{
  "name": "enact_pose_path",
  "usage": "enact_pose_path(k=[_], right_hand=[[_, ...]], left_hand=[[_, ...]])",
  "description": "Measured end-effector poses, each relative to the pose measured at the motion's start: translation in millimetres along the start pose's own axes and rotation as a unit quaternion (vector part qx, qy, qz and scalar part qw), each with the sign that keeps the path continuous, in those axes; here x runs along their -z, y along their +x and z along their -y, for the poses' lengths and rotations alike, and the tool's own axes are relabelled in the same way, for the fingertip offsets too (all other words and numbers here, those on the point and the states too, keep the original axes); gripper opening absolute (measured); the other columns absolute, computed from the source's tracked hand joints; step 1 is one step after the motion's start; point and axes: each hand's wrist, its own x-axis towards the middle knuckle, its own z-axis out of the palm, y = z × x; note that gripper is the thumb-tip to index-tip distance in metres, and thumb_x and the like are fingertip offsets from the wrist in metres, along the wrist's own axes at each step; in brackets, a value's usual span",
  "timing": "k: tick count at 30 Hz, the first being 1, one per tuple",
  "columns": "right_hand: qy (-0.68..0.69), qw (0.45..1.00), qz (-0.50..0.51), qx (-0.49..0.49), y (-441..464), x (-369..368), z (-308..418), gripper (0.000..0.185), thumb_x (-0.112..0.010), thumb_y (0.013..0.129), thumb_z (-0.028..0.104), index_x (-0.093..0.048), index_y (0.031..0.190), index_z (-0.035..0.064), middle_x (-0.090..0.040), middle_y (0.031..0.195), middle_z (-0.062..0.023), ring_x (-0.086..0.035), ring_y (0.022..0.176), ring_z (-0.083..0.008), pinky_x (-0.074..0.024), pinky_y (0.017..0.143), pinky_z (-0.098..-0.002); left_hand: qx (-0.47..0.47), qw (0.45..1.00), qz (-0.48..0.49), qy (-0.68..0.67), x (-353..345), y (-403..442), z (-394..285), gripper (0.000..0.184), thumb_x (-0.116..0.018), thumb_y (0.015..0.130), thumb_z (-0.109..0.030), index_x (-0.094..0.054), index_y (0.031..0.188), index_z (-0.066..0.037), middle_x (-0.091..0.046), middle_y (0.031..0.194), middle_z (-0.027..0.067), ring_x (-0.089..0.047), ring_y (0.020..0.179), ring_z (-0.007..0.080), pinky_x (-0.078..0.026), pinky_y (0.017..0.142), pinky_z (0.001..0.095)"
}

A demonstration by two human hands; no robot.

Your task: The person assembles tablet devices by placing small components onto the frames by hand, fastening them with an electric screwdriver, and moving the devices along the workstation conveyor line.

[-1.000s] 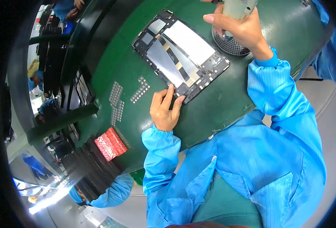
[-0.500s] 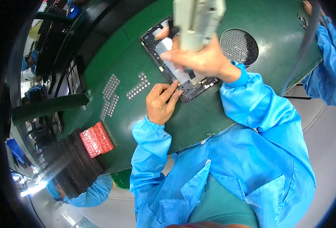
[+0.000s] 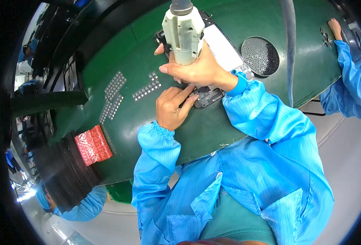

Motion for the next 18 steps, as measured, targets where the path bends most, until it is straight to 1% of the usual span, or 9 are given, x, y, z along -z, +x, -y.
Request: enact_pose_path(k=[2,5,8,11,14,15,18], right_hand=[[0.012,1.000,-0.012,0.012,0.1,-1.4,-3.4,0.031,-0.069,0.075,0.000,-0.056,0.103,-0.0002,-0.054,0.062,0.0013,-0.051,0.049,-0.0050,-0.0401,0.043,-0.0208],[0.006,1.000,-0.006,0.009,-0.9,-0.6,-4.4,0.031,-0.069,0.075,0.000,-0.056,0.103,-0.0002,-0.054,0.061,0.0017,-0.050,0.048,-0.0049,-0.0393,0.043,-0.0206],[0.016,1.000,0.006,-0.017,-1.4,-0.7,-3.3,0.032,-0.069,0.074,-0.001,-0.056,0.103,-0.0005,-0.055,0.062,0.0011,-0.051,0.051,-0.0050,-0.0425,0.048,-0.0213],[-0.024,1.000,0.007,-0.008,-2.9,-2.5,-3.4,0.035,-0.069,0.072,0.000,-0.056,0.104,-0.0001,-0.058,0.069,-0.0006,-0.056,0.062,-0.0075,-0.0476,0.058,-0.0240],[-0.077,0.996,0.012,0.052,-6.9,-9.0,-5.9,0.034,-0.070,0.071,0.001,-0.057,0.102,0.0007,-0.061,0.079,-0.0024,-0.059,0.074,-0.0105,-0.0498,0.068,-0.0270],[-0.114,0.991,0.027,0.071,-7.7,-7.4,-10.8,0.031,-0.070,0.071,0.001,-0.059,0.100,0.0014,-0.062,0.085,-0.0034,-0.060,0.078,-0.0123,-0.0501,0.071,-0.0278],[-0.113,0.988,0.034,0.102,-6.9,-8.8,-14.6,0.029,-0.070,0.071,0.001,-0.060,0.098,0.0014,-0.062,0.086,-0.0039,-0.060,0.078,-0.0125,-0.0500,0.071,-0.0279]], left_hand=[[-0.001,1.000,-0.002,0.001,-0.4,-0.2,0.7,0.025,-0.072,0.074,-0.022,-0.071,0.093,-0.007,-0.057,0.066,0.0050,-0.056,0.064,0.0224,-0.043,0.057,0.0360],[-0.001,1.000,-0.005,0.005,-0.1,0.3,0.4,0.025,-0.072,0.074,-0.023,-0.071,0.093,-0.008,-0.057,0.066,0.0049,-0.056,0.064,0.0225,-0.043,0.057,0.0363],[0.001,1.000,-0.006,0.002,-0.3,0.0,0.8,0.025,-0.072,0.074,-0.024,-0.071,0.093,-0.008,-0.056,0.066,0.0048,-0.056,0.063,0.0227,-0.043,0.057,0.0364],[0.001,1.000,-0.006,0.002,-0.7,-0.6,1.5,0.025,-0.072,0.074,-0.024,-0.071,0.093,-0.009,-0.057,0.066,0.0048,-0.056,0.063,0.0228,-0.043,0.057,0.0364],[-0.005,1.000,-0.010,0.003,-2.1,-2.5,5.2,0.024,-0.072,0.073,-0.024,-0.071,0.092,-0.009,-0.057,0.066,0.0047,-0.055,0.063,0.0230,-0.043,0.057,0.0363],[-0.006,1.000,-0.012,0.004,-3.2,-3.8,7.0,0.024,-0.072,0.073,-0.024,-0.071,0.092,-0.010,-0.057,0.065,0.0047,-0.055,0.062,0.0231,-0.043,0.057,0.0364],[-0.006,1.000,-0.012,0.001,-3.6,-5.2,8.0,0.023,-0.072,0.073,-0.023,-0.071,0.093,-0.010,-0.057,0.065,0.0047,-0.055,0.062,0.0235,-0.042,0.056,0.0369]])
